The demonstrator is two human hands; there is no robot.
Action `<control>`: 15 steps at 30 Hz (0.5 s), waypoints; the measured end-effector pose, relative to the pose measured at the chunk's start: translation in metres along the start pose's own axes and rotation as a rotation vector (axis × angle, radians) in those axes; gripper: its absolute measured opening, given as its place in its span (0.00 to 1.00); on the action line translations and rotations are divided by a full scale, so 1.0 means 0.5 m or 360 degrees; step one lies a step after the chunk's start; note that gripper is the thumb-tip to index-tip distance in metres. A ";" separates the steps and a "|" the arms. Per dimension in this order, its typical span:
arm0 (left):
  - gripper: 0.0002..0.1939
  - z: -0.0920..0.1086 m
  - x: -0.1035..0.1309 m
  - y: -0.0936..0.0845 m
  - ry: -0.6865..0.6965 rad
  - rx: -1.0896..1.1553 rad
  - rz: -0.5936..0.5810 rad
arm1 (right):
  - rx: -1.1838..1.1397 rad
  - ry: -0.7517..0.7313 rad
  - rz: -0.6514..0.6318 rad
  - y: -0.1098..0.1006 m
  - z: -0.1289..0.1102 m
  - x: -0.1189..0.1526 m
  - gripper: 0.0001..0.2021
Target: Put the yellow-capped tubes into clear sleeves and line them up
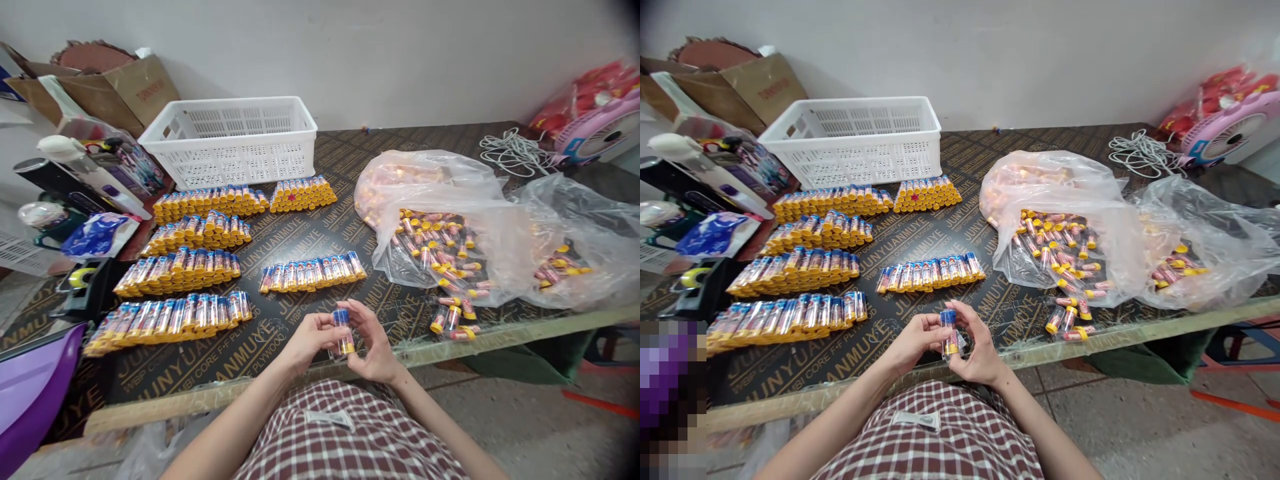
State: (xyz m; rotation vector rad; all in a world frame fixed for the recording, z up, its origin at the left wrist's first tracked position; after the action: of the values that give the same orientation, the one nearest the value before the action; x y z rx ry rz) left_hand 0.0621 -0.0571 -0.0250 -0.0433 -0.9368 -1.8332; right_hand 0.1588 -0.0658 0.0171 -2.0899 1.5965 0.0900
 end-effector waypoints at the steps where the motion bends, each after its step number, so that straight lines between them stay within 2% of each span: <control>1: 0.19 0.000 0.000 0.000 0.0003 0.0000 -0.0002 | -0.0009 -0.0010 0.0001 0.000 -0.001 0.000 0.42; 15: 0.17 0.002 0.003 0.004 0.0019 0.0035 0.0002 | -0.0043 -0.0024 0.0062 -0.003 -0.004 0.000 0.42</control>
State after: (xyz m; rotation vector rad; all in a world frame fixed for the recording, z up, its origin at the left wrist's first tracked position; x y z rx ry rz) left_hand 0.0626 -0.0580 -0.0227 -0.0194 -0.9478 -1.8198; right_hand 0.1598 -0.0663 0.0196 -2.0737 1.6359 0.1409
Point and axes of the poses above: each hand's wrist, its own x-axis away from the middle knuckle, its own y-axis out of the palm, z = x × y, the point moved 8 cm from there along -x, towards the middle knuckle, and after that the axes turned 7 degrees about x, right-handed, at the moved point
